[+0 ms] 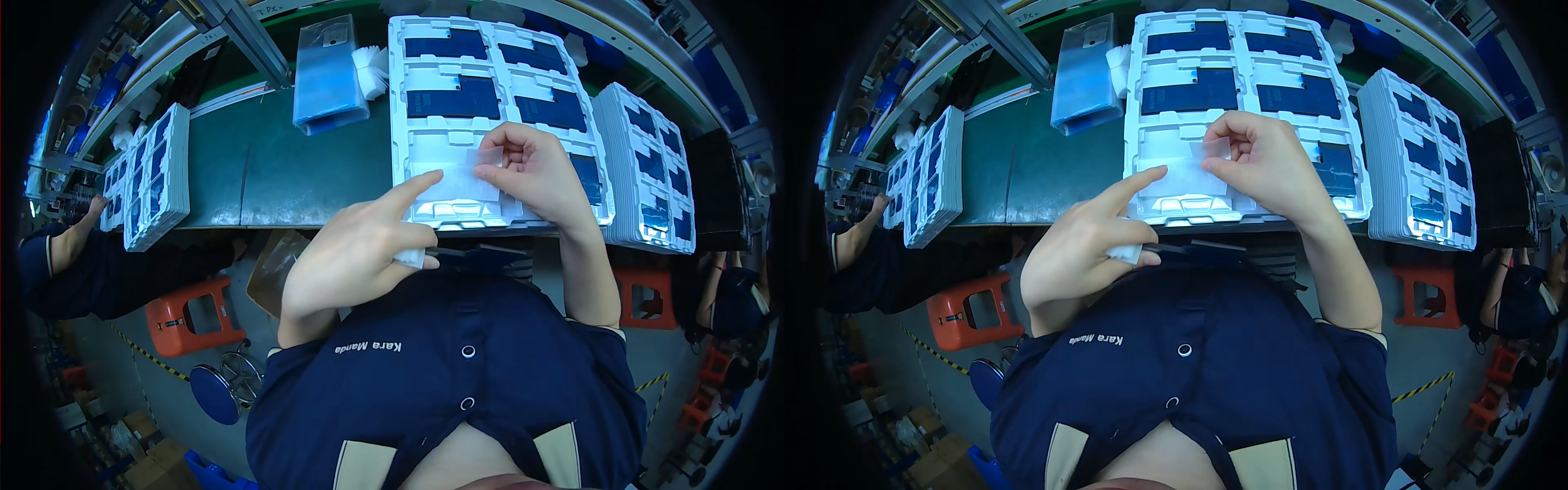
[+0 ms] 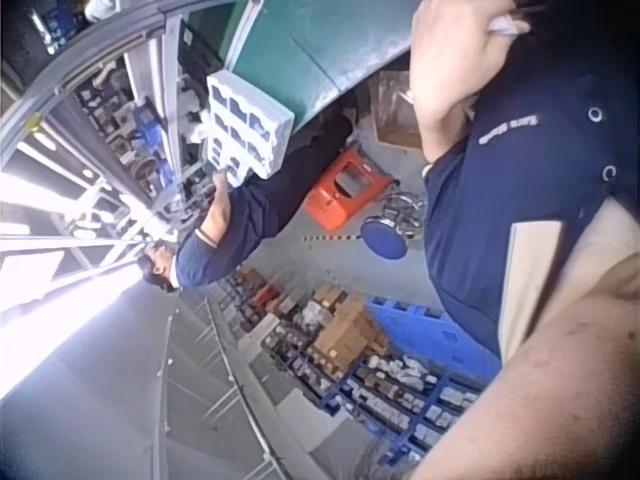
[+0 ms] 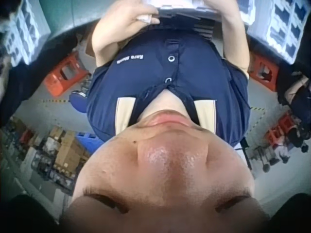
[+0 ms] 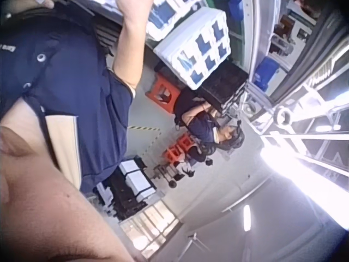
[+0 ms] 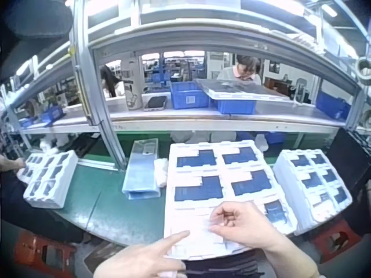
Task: The person wipes the surfaces of small dark rectangular electronic components seated in a white plastic tray using a white wipe. They handle the components one at a time, lifting each to wipe the underside before returning it to the tray. The person also wipes the empty compartments of the tray between components.
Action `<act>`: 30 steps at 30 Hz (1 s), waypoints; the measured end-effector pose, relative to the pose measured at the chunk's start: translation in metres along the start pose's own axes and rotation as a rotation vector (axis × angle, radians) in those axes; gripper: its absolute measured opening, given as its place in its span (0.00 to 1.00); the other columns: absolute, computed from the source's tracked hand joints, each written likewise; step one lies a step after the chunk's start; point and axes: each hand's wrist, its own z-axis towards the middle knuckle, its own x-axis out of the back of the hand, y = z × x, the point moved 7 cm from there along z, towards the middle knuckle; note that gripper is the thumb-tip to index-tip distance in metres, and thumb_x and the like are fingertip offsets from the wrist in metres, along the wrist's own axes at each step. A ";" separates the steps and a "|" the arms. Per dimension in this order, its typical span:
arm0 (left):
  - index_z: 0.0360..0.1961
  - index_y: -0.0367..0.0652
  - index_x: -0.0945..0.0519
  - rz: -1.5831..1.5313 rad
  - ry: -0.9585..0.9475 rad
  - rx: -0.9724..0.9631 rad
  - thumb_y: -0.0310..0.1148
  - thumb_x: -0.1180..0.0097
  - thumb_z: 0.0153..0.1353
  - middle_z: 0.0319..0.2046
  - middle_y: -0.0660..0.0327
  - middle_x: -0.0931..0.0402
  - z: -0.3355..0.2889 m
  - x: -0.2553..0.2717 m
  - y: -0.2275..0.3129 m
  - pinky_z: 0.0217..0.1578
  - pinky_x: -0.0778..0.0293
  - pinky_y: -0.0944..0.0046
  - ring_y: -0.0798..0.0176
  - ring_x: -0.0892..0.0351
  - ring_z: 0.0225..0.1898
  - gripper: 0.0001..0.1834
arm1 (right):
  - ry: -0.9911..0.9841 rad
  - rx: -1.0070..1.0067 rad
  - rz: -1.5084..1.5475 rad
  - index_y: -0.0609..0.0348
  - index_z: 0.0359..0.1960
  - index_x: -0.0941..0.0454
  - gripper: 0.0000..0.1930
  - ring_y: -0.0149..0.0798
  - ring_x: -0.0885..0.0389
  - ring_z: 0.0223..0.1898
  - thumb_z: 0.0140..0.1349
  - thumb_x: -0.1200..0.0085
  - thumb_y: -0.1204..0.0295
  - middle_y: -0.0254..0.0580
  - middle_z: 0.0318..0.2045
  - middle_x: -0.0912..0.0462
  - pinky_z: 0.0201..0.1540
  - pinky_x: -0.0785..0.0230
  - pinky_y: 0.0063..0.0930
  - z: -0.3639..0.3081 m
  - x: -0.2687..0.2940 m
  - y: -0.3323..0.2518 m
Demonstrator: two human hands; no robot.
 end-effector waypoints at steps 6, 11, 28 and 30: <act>0.27 0.40 0.19 -0.014 -0.049 0.029 0.33 0.34 0.50 0.60 0.46 0.30 0.000 -0.004 -0.007 0.38 0.24 0.55 0.42 0.19 0.40 0.09 | -0.061 0.015 -0.091 0.64 0.35 0.22 0.08 0.16 0.33 0.26 0.54 0.38 0.80 0.28 0.29 0.24 0.27 0.37 0.12 0.002 0.001 -0.001; 0.28 0.37 0.19 -0.063 -0.084 0.038 0.32 0.34 0.51 0.57 0.44 0.27 0.003 -0.003 -0.008 0.39 0.24 0.56 0.41 0.19 0.39 0.10 | -0.054 0.165 -0.359 0.62 0.39 0.22 0.12 0.22 0.32 0.22 0.51 0.39 0.80 0.36 0.29 0.22 0.24 0.39 0.19 -0.003 -0.004 -0.017; 0.39 0.37 0.18 -0.017 0.025 0.107 0.36 0.34 0.55 0.40 0.57 0.29 0.046 0.006 -0.035 0.35 0.26 0.61 0.56 0.24 0.37 0.15 | 0.297 0.163 -0.054 0.61 0.42 0.19 0.10 0.34 0.23 0.42 0.64 0.43 0.68 0.40 0.42 0.19 0.45 0.30 0.26 -0.017 0.042 0.012; 0.41 0.39 0.17 0.067 0.046 0.125 0.36 0.34 0.54 0.39 0.57 0.28 0.046 0.006 -0.031 0.35 0.26 0.61 0.56 0.23 0.34 0.15 | 0.240 0.193 -0.162 0.61 0.43 0.20 0.13 0.38 0.25 0.47 0.61 0.40 0.67 0.41 0.44 0.20 0.47 0.30 0.29 -0.015 0.036 0.005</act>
